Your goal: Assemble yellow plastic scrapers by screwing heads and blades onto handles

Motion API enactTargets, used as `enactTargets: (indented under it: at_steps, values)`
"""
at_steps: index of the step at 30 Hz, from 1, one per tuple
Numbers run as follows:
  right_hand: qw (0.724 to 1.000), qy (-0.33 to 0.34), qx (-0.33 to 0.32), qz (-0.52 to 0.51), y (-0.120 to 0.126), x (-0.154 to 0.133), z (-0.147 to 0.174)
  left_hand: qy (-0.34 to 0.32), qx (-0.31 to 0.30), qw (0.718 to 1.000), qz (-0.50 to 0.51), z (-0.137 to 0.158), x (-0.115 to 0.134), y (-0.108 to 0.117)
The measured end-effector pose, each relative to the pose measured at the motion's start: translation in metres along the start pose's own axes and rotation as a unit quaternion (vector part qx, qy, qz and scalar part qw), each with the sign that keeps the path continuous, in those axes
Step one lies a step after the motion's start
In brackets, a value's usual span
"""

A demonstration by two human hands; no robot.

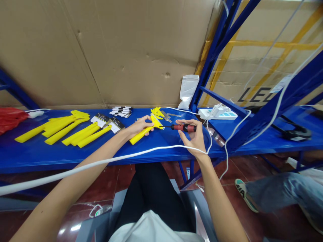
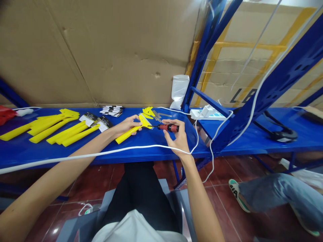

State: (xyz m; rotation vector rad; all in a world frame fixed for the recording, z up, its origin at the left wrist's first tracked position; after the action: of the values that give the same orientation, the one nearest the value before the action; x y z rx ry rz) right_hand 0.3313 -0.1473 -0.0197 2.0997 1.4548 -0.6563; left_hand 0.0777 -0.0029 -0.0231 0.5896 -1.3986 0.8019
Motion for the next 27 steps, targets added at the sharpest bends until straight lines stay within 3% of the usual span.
enactTargets:
  at_steps: [5,16,27]
  values:
    - [0.998,-0.01,0.014,0.062,0.0041,0.0064,0.0007,-0.008,0.009,1.0,-0.005,-0.0013,-0.0024,0.0025]
    - [0.997,-0.017,0.022,0.068,0.0042,0.0092,0.0013,-0.008,0.005,1.0,0.003,0.001,0.0031,-0.0018]
    - [0.991,-0.03,0.076,0.109,0.0057,0.0093,-0.0021,-0.011,0.01,1.0,-0.006,0.0031,0.0055,-0.0055]
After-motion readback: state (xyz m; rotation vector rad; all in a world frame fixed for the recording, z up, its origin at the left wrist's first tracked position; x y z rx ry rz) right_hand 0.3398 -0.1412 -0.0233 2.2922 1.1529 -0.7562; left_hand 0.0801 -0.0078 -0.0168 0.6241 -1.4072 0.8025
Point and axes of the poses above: each hand's wrist, its own z-axis away from the middle knuckle, its own y-axis out of the back of the hand, x = y × z, the point moved 3 cm from there along -z, towards the middle knuckle, and after that the axes turned 2 degrees about -x, right-handed, at the moved point
